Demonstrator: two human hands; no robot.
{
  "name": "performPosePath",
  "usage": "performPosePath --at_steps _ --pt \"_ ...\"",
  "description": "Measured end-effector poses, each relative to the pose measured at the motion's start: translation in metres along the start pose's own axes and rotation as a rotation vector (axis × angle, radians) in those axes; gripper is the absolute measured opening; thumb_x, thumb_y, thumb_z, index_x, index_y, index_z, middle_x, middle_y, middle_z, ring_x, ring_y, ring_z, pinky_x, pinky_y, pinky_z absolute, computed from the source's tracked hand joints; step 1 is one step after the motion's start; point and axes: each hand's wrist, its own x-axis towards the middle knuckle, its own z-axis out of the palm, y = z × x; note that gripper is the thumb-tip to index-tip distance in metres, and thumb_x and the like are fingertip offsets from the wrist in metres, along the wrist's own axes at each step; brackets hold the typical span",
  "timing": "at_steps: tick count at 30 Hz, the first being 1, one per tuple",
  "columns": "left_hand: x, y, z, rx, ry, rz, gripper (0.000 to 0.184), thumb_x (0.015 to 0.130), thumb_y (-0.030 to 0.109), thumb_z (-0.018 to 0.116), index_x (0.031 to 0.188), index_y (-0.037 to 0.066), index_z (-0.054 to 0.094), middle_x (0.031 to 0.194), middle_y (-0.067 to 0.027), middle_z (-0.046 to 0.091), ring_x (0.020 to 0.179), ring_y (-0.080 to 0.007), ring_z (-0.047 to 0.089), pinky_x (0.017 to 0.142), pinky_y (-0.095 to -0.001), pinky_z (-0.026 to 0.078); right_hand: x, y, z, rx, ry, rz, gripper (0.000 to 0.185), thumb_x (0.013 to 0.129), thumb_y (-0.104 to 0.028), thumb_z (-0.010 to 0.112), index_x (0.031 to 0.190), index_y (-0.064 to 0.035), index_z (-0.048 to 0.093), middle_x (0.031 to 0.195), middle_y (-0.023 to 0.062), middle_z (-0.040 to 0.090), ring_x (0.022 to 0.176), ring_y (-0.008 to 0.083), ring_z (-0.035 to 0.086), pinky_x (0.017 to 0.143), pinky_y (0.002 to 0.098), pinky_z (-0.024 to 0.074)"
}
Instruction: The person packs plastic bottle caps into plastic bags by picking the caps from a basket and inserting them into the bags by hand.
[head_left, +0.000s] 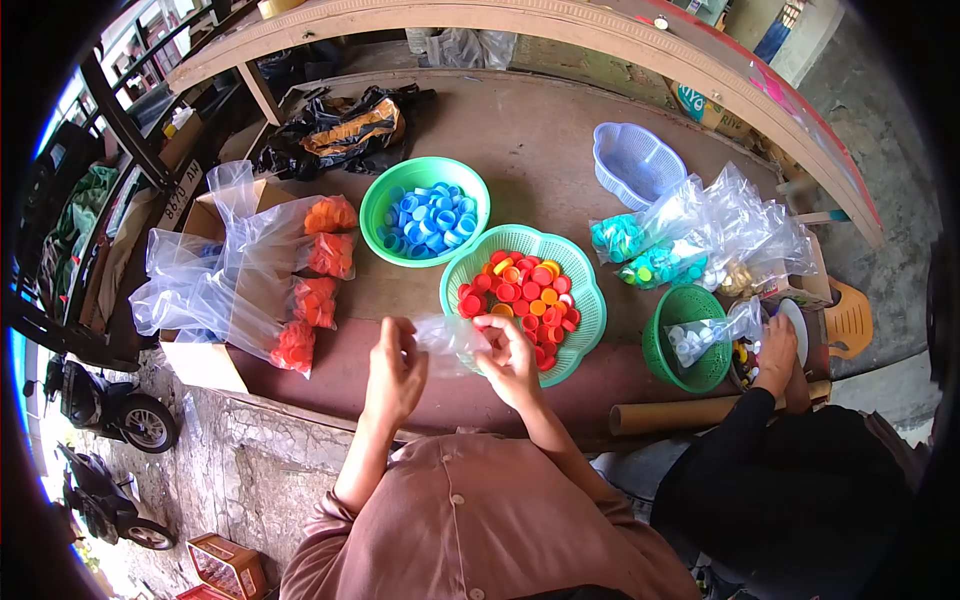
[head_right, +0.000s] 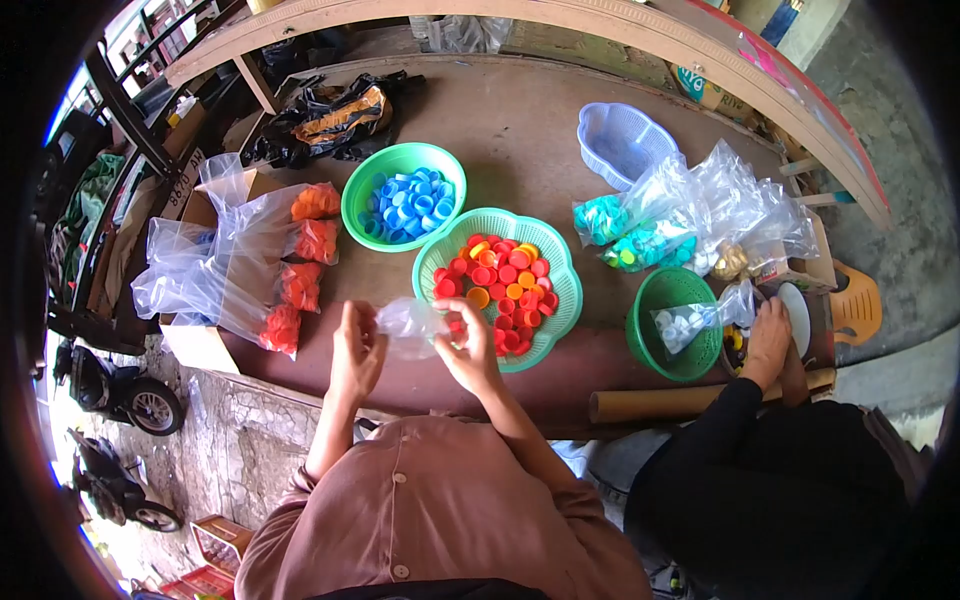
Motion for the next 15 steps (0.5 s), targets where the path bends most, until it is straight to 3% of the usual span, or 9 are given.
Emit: performPosePath --at_steps 1,4,7,9,10,11,13,15 --pt "0.001 -0.003 0.000 0.018 0.075 0.092 0.022 0.071 -0.006 0.049 0.090 -0.002 0.040 0.060 -0.0096 0.043 0.052 -0.0171 0.041 0.049 -0.0298 0.036 0.000 -0.002 0.001 0.000 -0.001 0.001 0.040 0.069 0.015 0.052 0.105 -0.0012 0.046 0.101 0.0062 0.052 0.089 0.0090 0.052 0.070 0.0212 0.0455" --pt "-0.001 -0.004 0.007 0.051 0.074 0.106 0.026 0.069 -0.004 0.053 0.092 -0.001 0.041 0.065 -0.0120 0.045 0.057 -0.0228 0.046 0.053 -0.0324 0.040 0.000 -0.017 0.007 -0.390 0.120 -0.269 0.029 0.061 0.013 0.054 0.084 -0.0030 0.044 0.094 0.0076 0.054 0.082 0.0110 0.054 0.056 0.0210 0.0466" --pt "-0.001 0.006 0.007 0.231 0.177 0.236 0.033 0.065 -0.003 0.057 0.095 0.000 0.042 0.074 -0.0134 0.047 0.064 -0.0282 0.049 0.059 -0.0352 0.043 -0.003 -0.025 0.009 -0.433 -0.011 -0.270 0.026 0.062 0.012 0.054 0.083 -0.0022 0.046 0.093 0.0089 0.055 0.079 0.0141 0.056 0.053 0.0219 0.0468" --pt "0.002 0.011 0.000 0.419 0.052 0.348 0.041 0.062 -0.002 0.061 0.099 0.002 0.044 0.084 -0.0141 0.049 0.069 -0.0300 0.051 0.062 -0.0358 0.044 -0.004 -0.029 0.009 -0.471 -0.039 -0.296 0.026 0.061 0.010 0.055 0.083 -0.0023 0.048 0.093 0.0100 0.056 0.078 0.0169 0.058 0.054 0.0236 0.0472" --pt "0.005 0.011 -0.003 0.369 0.002 0.375 0.039 0.063 -0.004 0.059 0.099 0.001 0.045 0.073 -0.0132 0.049 0.062 -0.0285 0.051 0.056 -0.0364 0.043 -0.003 -0.028 0.006 -0.488 -0.116 -0.274 0.028 0.062 0.010 0.054 0.086 -0.0024 0.048 0.093 0.0104 0.057 0.080 0.0195 0.059 0.053 0.0251 0.0471" --pt "0.007 0.009 -0.007 0.369 0.000 0.370 0.039 0.063 -0.004 0.059 0.099 0.001 0.045 0.073 -0.0132 0.049 0.062 -0.0285 0.051 0.056 -0.0364 0.043 -0.002 -0.027 0.004 -0.502 -0.194 -0.251 0.029 0.062 0.010 0.053 0.088 -0.0025 0.049 0.093 0.0108 0.057 0.083 0.0221 0.059 0.051 0.0265 0.0470" --pt "0.012 0.002 -0.013 0.271 -0.063 0.042 0.033 0.064 -0.007 0.055 0.096 0.001 0.046 0.057 -0.0118 0.045 0.052 -0.0292 0.050 0.050 -0.0381 0.040 0.001 -0.032 0.002 -0.650 -0.214 -0.284 0.029 0.062 0.009 0.056 0.088 -0.0040 0.050 0.091 0.0099 0.056 0.080 0.0248 0.058 0.056 0.0308 0.0480" --pt "0.011 0.000 -0.007 0.229 0.014 0.128 0.027 0.067 -0.010 0.050 0.093 0.000 0.047 0.048 -0.0114 0.040 0.045 -0.0308 0.047 0.047 -0.0396 0.037 0.003 -0.042 0.008 -0.901 -0.047 -0.519 0.029 0.062 0.006 0.060 0.087 -0.0049 0.051 0.087 0.0089 0.055 0.077 0.0269 0.056 0.063 0.0339 0.0471"
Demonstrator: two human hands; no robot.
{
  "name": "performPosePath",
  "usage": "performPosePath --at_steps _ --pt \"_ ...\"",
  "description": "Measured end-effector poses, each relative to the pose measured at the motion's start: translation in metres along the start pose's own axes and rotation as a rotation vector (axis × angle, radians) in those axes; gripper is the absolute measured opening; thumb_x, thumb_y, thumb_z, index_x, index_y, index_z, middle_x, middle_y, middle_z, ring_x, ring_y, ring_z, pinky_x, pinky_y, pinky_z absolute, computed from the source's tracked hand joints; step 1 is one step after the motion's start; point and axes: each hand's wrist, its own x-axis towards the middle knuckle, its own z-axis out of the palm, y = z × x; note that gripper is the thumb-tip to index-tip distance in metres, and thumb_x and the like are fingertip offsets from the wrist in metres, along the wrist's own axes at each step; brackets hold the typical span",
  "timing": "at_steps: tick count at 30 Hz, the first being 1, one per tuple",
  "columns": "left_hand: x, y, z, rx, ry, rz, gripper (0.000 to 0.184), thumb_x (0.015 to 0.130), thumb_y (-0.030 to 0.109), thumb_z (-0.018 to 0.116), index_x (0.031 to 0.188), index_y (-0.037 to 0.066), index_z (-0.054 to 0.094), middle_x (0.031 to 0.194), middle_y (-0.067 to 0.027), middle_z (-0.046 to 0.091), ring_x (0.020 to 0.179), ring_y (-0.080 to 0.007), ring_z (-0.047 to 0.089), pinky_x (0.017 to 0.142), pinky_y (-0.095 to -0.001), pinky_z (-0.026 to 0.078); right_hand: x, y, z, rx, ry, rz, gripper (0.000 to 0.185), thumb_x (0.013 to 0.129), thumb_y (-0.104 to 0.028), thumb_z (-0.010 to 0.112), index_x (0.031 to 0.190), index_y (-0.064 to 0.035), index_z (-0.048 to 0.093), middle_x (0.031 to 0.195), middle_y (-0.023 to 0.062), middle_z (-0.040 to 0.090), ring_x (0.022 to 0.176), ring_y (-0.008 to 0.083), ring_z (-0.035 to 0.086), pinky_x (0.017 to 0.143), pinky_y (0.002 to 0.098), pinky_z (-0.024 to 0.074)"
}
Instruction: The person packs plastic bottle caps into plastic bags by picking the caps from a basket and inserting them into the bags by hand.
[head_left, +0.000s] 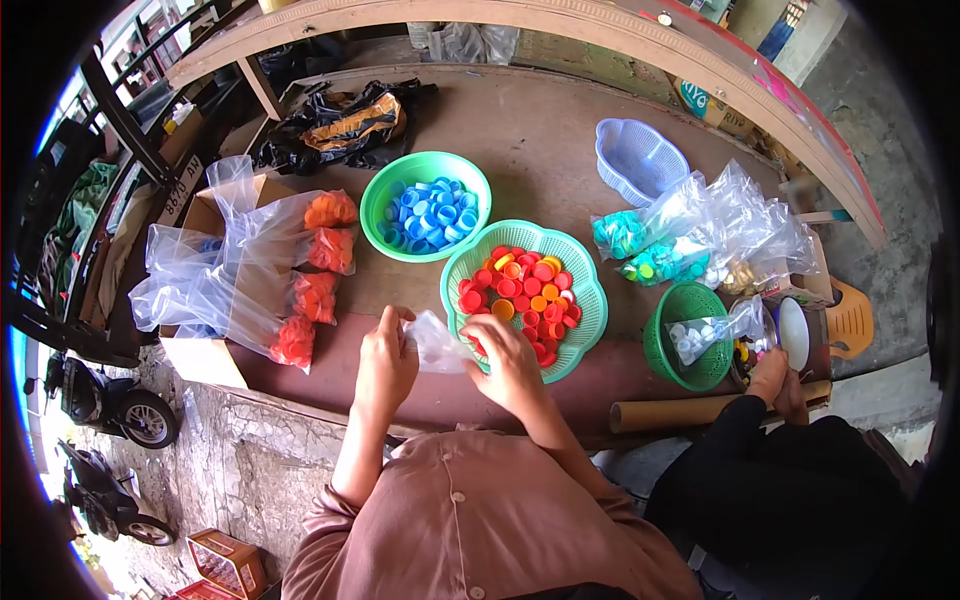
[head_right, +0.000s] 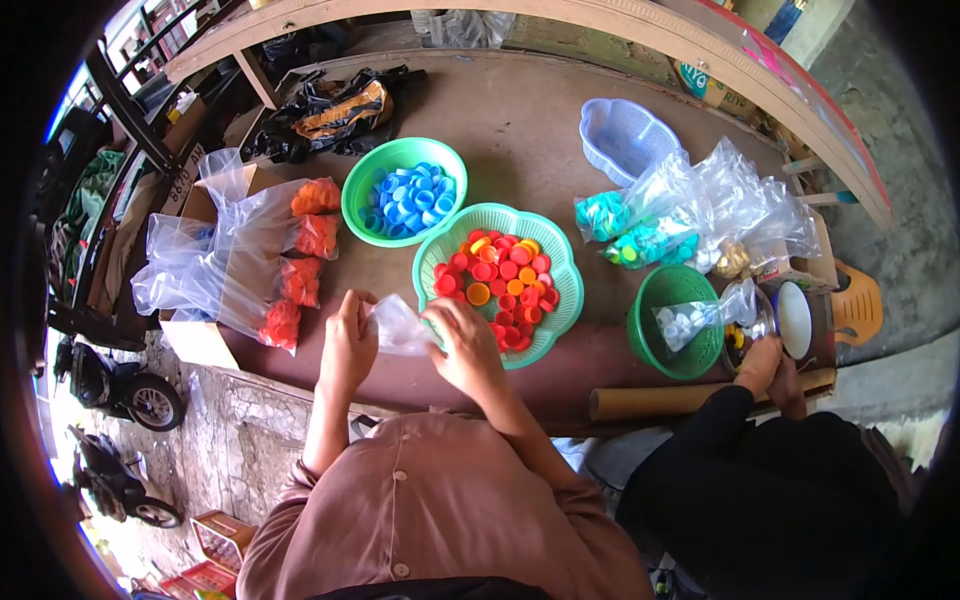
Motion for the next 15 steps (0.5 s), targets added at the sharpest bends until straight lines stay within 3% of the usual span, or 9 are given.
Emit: performPosePath --at_steps 2,6,8,10,12,14,15 --pt "-0.004 0.005 0.006 0.021 0.042 0.033 0.025 0.070 -0.010 0.046 0.094 0.000 0.046 0.054 -0.0163 0.047 0.051 -0.0344 0.050 0.049 -0.0409 0.038 -0.011 -0.008 0.011 0.114 0.177 0.044 0.023 0.066 0.004 0.061 0.084 -0.0044 0.051 0.084 0.0091 0.054 0.075 0.0264 0.056 0.064 0.0351 0.0459" --pt "-0.010 0.015 0.013 -0.101 0.061 0.008 0.022 0.074 -0.008 0.044 0.095 -0.002 0.044 0.064 -0.0239 0.053 0.061 -0.0398 0.055 0.052 -0.0432 0.041 -0.012 -0.028 0.019 0.246 0.047 0.000 0.015 0.070 0.005 0.058 0.084 0.0005 0.053 0.080 0.0137 0.056 0.073 0.0294 0.058 0.066 0.0368 0.0473" --pt "-0.012 0.010 0.017 -0.098 0.114 0.089 0.023 0.075 -0.007 0.045 0.097 -0.002 0.042 0.063 -0.0235 0.053 0.060 -0.0397 0.055 0.051 -0.0431 0.042 -0.017 -0.017 0.027 0.111 0.004 0.089 0.020 0.072 0.004 0.055 0.092 0.0027 0.054 0.084 0.0172 0.058 0.075 0.0307 0.058 0.064 0.0363 0.0478" --pt "-0.014 0.014 0.014 -0.081 0.029 -0.030 0.026 0.075 -0.006 0.044 0.101 -0.002 0.040 0.062 -0.0230 0.054 0.060 -0.0392 0.056 0.049 -0.0441 0.042 -0.018 -0.017 0.025 0.096 -0.020 0.055 0.027 0.074 0.003 0.053 0.101 0.0044 0.053 0.088 0.0199 0.058 0.078 0.0324 0.058 0.065 0.0363 0.0481" --pt "-0.017 0.015 0.016 -0.075 0.000 -0.057 0.029 0.075 -0.004 0.045 0.104 -0.002 0.039 0.061 -0.0222 0.055 0.059 -0.0385 0.057 0.049 -0.0444 0.043 -0.018 -0.023 0.020 0.148 -0.308 0.312 0.030 0.075 0.002 0.053 0.104 0.0044 0.051 0.089 0.0207 0.058 0.079 0.0338 0.058 0.068 0.0375 0.0479" --pt "-0.019 0.014 0.022 -0.072 -0.026 -0.075 0.033 0.075 -0.003 0.046 0.107 -0.001 0.038 0.060 -0.0213 0.055 0.058 -0.0379 0.057 0.048 -0.0446 0.044 -0.019 -0.020 0.021 0.164 -0.324 0.353 0.033 0.075 0.002 0.053 0.108 0.0046 0.049 0.090 0.0212 0.058 0.080 0.0351 0.057 0.070 0.0383 0.0476" --pt "-0.023 0.013 0.025 0.034 -0.050 -0.042 0.036 0.075 -0.002 0.047 0.109 -0.001 0.037 0.058 -0.0196 0.055 0.055 -0.0382 0.057 0.048 -0.0450 0.044 -0.020 -0.016 0.023 0.152 -0.192 0.248 0.037 0.074 0.002 0.053 0.110 0.0053 0.047 0.094 0.0222 0.056 0.082 0.0358 0.057 0.071 0.0385 0.0473"
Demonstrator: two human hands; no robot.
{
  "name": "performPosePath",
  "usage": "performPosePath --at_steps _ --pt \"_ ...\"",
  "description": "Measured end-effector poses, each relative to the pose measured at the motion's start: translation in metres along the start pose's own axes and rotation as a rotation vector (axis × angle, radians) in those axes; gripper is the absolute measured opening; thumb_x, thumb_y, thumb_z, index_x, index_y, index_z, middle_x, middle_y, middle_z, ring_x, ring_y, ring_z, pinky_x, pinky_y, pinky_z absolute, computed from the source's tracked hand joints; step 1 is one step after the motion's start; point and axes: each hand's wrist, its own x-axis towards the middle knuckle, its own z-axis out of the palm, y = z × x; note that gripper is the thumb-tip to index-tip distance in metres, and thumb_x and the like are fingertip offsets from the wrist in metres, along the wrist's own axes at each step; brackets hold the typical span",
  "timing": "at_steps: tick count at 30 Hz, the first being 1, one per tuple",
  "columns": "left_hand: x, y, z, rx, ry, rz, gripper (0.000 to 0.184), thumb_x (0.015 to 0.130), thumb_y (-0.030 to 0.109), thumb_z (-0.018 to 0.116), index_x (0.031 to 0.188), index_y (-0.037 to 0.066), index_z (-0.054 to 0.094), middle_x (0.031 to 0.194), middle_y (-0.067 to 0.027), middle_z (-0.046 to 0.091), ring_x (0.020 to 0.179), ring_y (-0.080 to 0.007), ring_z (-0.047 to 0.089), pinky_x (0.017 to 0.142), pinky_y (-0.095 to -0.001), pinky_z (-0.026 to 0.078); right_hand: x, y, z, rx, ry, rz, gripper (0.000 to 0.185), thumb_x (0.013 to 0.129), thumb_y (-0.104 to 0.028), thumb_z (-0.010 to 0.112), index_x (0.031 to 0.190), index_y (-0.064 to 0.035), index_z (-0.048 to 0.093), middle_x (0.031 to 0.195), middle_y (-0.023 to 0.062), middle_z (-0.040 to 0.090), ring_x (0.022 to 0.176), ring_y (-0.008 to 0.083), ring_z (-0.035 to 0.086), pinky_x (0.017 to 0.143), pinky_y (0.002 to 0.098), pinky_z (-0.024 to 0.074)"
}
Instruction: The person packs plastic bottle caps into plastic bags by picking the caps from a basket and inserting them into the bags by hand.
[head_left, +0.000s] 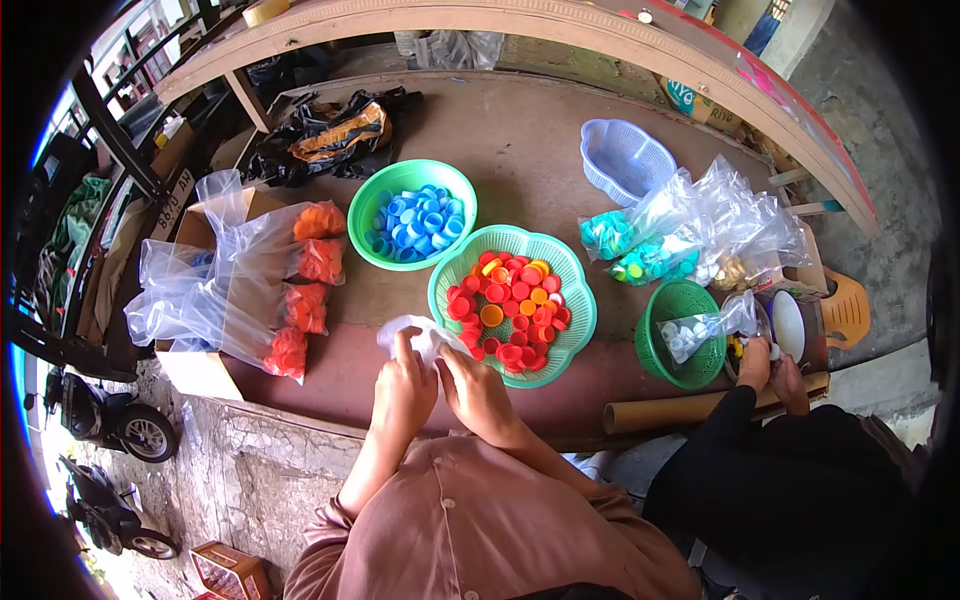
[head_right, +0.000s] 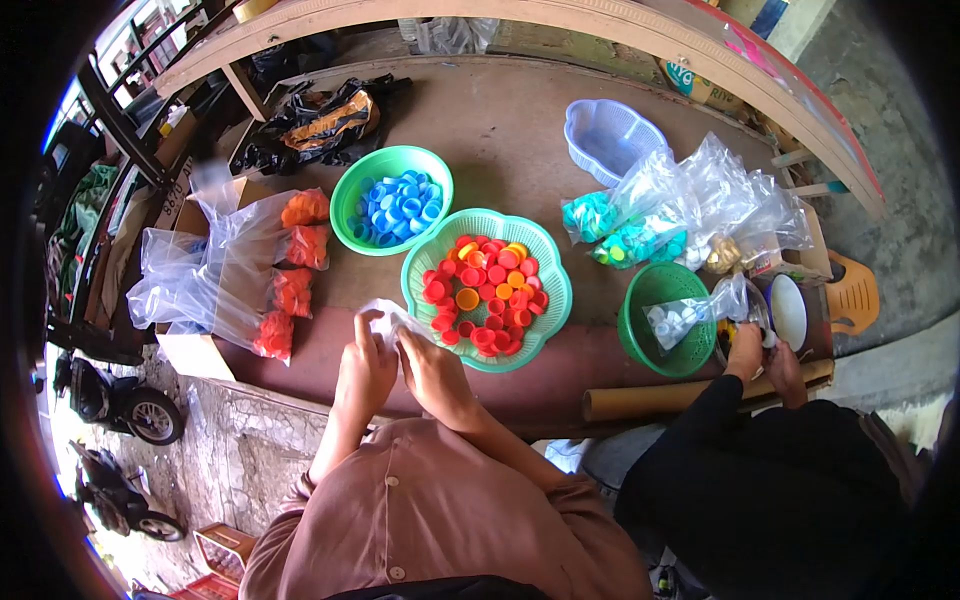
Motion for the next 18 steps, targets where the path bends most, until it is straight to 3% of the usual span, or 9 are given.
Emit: performPosePath --at_steps 1,2,3,6,10,13,14,17,18 --pt "-0.001 0.000 0.002 0.108 -0.022 0.029 0.039 0.074 -0.001 0.048 0.111 0.000 0.035 0.056 -0.0179 0.055 0.053 -0.0384 0.056 0.048 -0.0454 0.045 -0.001 0.003 0.002 -0.007 0.123 -0.113 0.040 0.073 0.003 0.053 0.112 0.0061 0.044 0.097 0.0231 0.054 0.085 0.0364 0.056 0.072 0.0388 0.0470" --pt "-0.002 0.001 0.001 0.129 -0.187 -0.104 0.052 0.072 0.000 0.050 0.120 0.000 0.030 0.072 -0.0215 0.058 0.065 -0.0400 0.057 0.058 -0.0450 0.048 -0.002 0.006 0.002 0.001 0.145 -0.108 0.046 0.071 0.004 0.054 0.114 0.0076 0.041 0.104 0.0251 0.050 0.092 0.0379 0.053 0.076 0.0398 0.0456" --pt "-0.003 0.000 0.003 0.128 -0.190 -0.103 0.052 0.072 0.000 0.050 0.120 0.000 0.030 0.072 -0.0215 0.058 0.065 -0.0400 0.057 0.058 -0.0450 0.048 -0.004 0.007 0.004 0.000 0.146 -0.105 0.046 0.071 0.004 0.054 0.114 0.0076 0.041 0.104 0.0251 0.050 0.092 0.0379 0.053 0.076 0.0398 0.0456" --pt "-0.006 -0.005 0.005 0.006 -0.109 0.049 0.067 0.064 -0.005 0.048 0.128 -0.003 0.025 0.107 -0.0242 0.047 0.093 -0.0381 0.051 0.078 -0.0447 0.042 -0.003 0.005 0.003 -0.040 0.114 -0.170 0.048 0.066 0.005 0.053 0.113 0.0078 0.042 0.102 0.0253 0.051 0.093 0.0385 0.053 0.081 0.0410 0.0435" --pt "-0.006 0.000 0.000 -0.018 0.056 0.206 0.065 0.059 -0.010 0.043 0.122 -0.004 0.034 0.088 -0.0177 0.044 0.085 -0.0334 0.045 0.083 -0.0384 0.038 -0.008 0.013 0.001 -0.125 -0.074 -0.052 0.039 0.066 0.005 0.051 0.105 0.0074 0.047 0.094 0.0228 0.055 0.090 0.0385 0.054 0.081 0.0414 0.0433" --pt "-0.008 0.000 -0.001 -0.113 -0.051 0.185 0.064 0.060 -0.010 0.044 0.122 -0.004 0.034 0.090 -0.0185 0.045 0.086 -0.0342 0.046 0.081 -0.0395 0.039 -0.005 0.020 0.008 0.060 0.018 -0.183 0.024 0.067 0.008 0.047 0.089 0.0037 0.054 0.078 0.0199 0.057 0.078 0.0372 0.055 0.071 0.0423 0.0440" --pt "-0.010 0.003 0.000 -0.089 -0.048 0.231 0.064 0.060 -0.011 0.044 0.122 -0.004 0.034 0.090 -0.0191 0.046 0.088 -0.0347 0.046 0.081 -0.0395 0.040 -0.001 0.021 0.010 0.202 0.017 -0.073 0.023 0.067 0.009 0.047 0.088 0.0028 0.053 0.076 0.0194 0.057 0.073 0.0343 0.057 0.062 0.0399 0.0442" --pt "-0.019 0.009 0.005 -0.113 -0.199 0.292 0.069 0.062 -0.006 0.054 0.126 -0.002 0.031 0.101 -0.0205 0.043 0.095 -0.0358 0.046 0.083 -0.0383 0.041 -0.004 0.028 0.006 0.457 0.021 0.170 0.020 0.068 0.008 0.049 0.087 0.0028 0.053 0.074 0.0180 0.057 0.067 0.0310 0.058 0.057 0.0374 0.0438" --pt "-0.019 0.009 0.003 -0.110 -0.232 0.325 0.079 0.059 0.005 0.067 0.129 0.001 0.029 0.107 -0.0196 0.041 0.100 -0.0353 0.044 0.085 -0.0411 0.039 -0.001 0.028 0.011 0.471 0.149 0.045 0.016 0.068 0.005 0.055 0.085 0.0025 0.054 0.074 0.0173 0.058 0.065 0.0275 0.059 0.057 0.0349 0.0440"
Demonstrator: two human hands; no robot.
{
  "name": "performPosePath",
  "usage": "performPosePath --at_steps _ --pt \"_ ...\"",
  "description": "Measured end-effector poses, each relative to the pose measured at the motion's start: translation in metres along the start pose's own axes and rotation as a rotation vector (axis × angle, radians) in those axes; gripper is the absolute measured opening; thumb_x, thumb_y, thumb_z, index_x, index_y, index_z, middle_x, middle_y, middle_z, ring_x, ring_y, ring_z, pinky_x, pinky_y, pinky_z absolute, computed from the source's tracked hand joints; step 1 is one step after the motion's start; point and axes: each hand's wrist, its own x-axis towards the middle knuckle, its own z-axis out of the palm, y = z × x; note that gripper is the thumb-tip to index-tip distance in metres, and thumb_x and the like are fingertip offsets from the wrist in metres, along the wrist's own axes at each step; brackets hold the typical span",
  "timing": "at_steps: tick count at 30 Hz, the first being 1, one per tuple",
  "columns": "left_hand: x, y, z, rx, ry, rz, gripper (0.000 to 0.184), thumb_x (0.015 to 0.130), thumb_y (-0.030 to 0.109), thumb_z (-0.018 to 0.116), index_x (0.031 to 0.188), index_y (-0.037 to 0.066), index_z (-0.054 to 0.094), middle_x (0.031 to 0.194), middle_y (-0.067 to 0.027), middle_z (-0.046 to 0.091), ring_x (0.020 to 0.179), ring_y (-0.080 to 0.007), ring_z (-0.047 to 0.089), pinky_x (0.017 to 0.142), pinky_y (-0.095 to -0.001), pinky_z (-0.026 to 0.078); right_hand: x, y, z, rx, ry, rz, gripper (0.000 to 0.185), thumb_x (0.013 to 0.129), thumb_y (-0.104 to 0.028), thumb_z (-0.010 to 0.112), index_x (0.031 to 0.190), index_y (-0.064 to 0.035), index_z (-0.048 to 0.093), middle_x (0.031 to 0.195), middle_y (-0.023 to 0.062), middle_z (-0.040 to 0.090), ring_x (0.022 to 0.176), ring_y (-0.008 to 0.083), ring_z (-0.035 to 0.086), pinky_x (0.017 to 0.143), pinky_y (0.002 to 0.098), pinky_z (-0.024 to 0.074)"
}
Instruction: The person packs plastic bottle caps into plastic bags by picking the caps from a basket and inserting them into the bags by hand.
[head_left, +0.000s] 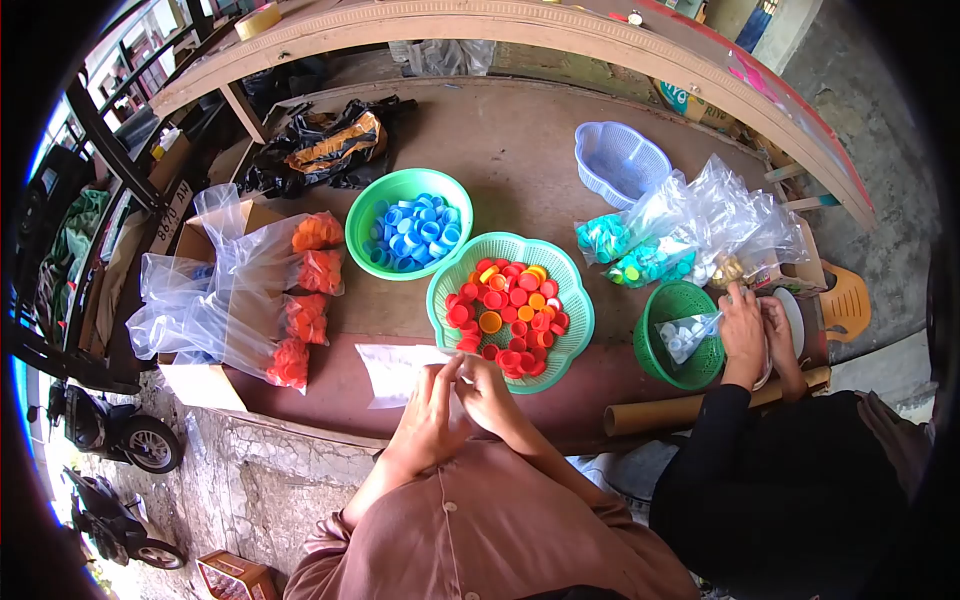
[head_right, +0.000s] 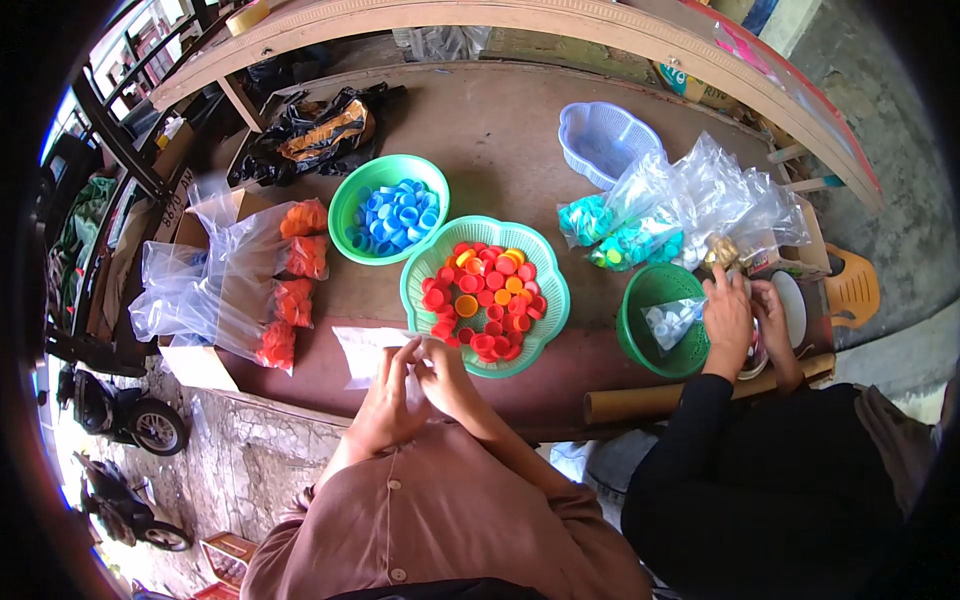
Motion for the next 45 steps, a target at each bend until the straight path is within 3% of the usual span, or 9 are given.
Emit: performPosePath --at_steps 4,7,16,20,28,37,41,43,45 --pt "0.006 0.003 -0.032 0.151 -0.093 -0.008 0.097 0.050 0.027 0.080 0.130 0.008 0.030 0.122 -0.0148 0.039 0.111 -0.0335 0.038 0.095 -0.0484 0.028 -0.004 0.007 -0.018 -0.070 -0.260 -0.037 0.023 0.064 -0.005 0.066 0.084 0.0027 0.057 0.080 0.0168 0.060 0.073 0.0268 0.060 0.063 0.0350 0.0455" --pt "0.006 -0.010 -0.039 0.329 -0.236 0.148 0.089 0.051 0.026 0.078 0.127 0.008 0.035 0.121 -0.0146 0.044 0.116 -0.0284 0.040 0.097 -0.0460 0.028 0.001 -0.029 -0.031 -0.067 -0.559 0.074 0.026 0.066 -0.004 0.066 0.090 -0.0006 0.060 0.085 0.0125 0.062 0.079 0.0232 0.061 0.070 0.0322 0.0472" --pt "0.005 -0.003 -0.029 0.058 -0.365 -0.022 0.081 0.050 0.019 0.077 0.121 0.005 0.041 0.113 -0.0150 0.050 0.107 -0.0338 0.047 0.091 -0.0406 0.039 -0.009 -0.060 -0.021 -0.351 -0.438 0.168 0.015 0.066 -0.006 0.061 0.075 0.0050 0.057 0.076 0.0207 0.060 0.074 0.0331 0.060 0.064 0.0374 0.0461" --pt "0.010 0.001 -0.042 -0.005 -0.471 0.030 0.084 0.052 0.023 0.077 0.124 0.006 0.037 0.115 -0.0157 0.051 0.109 -0.0322 0.048 0.092 -0.0399 0.039 -0.002 -0.065 -0.028 -0.208 -0.710 0.252 0.029 0.059 -0.006 0.064 0.086 0.0032 0.059 0.082 0.0193 0.061 0.078 0.0311 0.060 0.068 0.0360 0.0470" --pt "0.020 -0.021 -0.048 -0.310 -0.598 -0.053 0.093 0.049 0.027 0.082 0.127 0.008 0.035 0.119 -0.0147 0.049 0.111 -0.0319 0.048 0.094 -0.0398 0.038 0.008 -0.061 -0.027 -0.249 -0.696 0.122 0.030 0.059 -0.005 0.066 0.087 0.0017 0.059 0.082 0.0179 0.062 0.076 0.0301 0.061 0.068 0.0360 0.0475" --pt "0.016 -0.025 -0.048 -0.347 -0.471 -0.074 0.086 0.050 0.016 0.079 0.124 0.010 0.037 0.117 -0.0137 0.051 0.108 -0.0308 0.050 0.091 -0.0382 0.042 0.012 -0.063 -0.023 -0.223 -0.484 0.066 0.013 0.075 -0.009 0.060 0.080 0.0033 0.060 0.075 0.0178 0.062 0.067 0.0267 0.062 0.060 0.0342 0.0477" --pt "0.011 -0.026 -0.054 -0.347 -0.487 -0.095 0.085 0.050 0.014 0.079 0.124 0.009 0.037 0.116 -0.0142 0.051 0.108 -0.0305 0.050 0.091 -0.0379 0.042 0.020 -0.045 -0.058 0.529 -0.274 0.267 0.008 0.083 -0.011 0.058 0.086 -0.0029 0.057 0.076 0.0053 0.060 0.058 0.0074 0.056 0.052 0.0208 0.0454" --pt "0.007 -0.026 -0.055 -0.270 -0.288 -0.080 0.083 0.050 0.013 0.079 0.122 0.006 0.038 0.114 -0.0148 0.052 0.106 -0.0307 0.051 0.090 -0.0376 0.042 0.033 -0.019 -0.089 0.153 0.085 0.349 0.008 0.085 -0.009 0.053 0.087 -0.0023 0.056 0.076 0.0056 0.060 0.058 0.0079 0.056 0.051 0.0218 0.0450" --pt "0.000 -0.036 -0.054 -0.187 -0.205 -0.082 0.087 0.044 0.013 0.081 0.120 0.005 0.040 0.111 -0.0136 0.054 0.097 -0.0269 0.057 0.082 -0.0356 0.046 0.039 0.038 -0.118 -0.636 0.275 0.105 0.009 0.080 -0.008 0.057 0.081 0.0013 0.059 0.073 0.0172 0.062 0.062 0.0263 0.062 0.056 0.0330 0.0488"
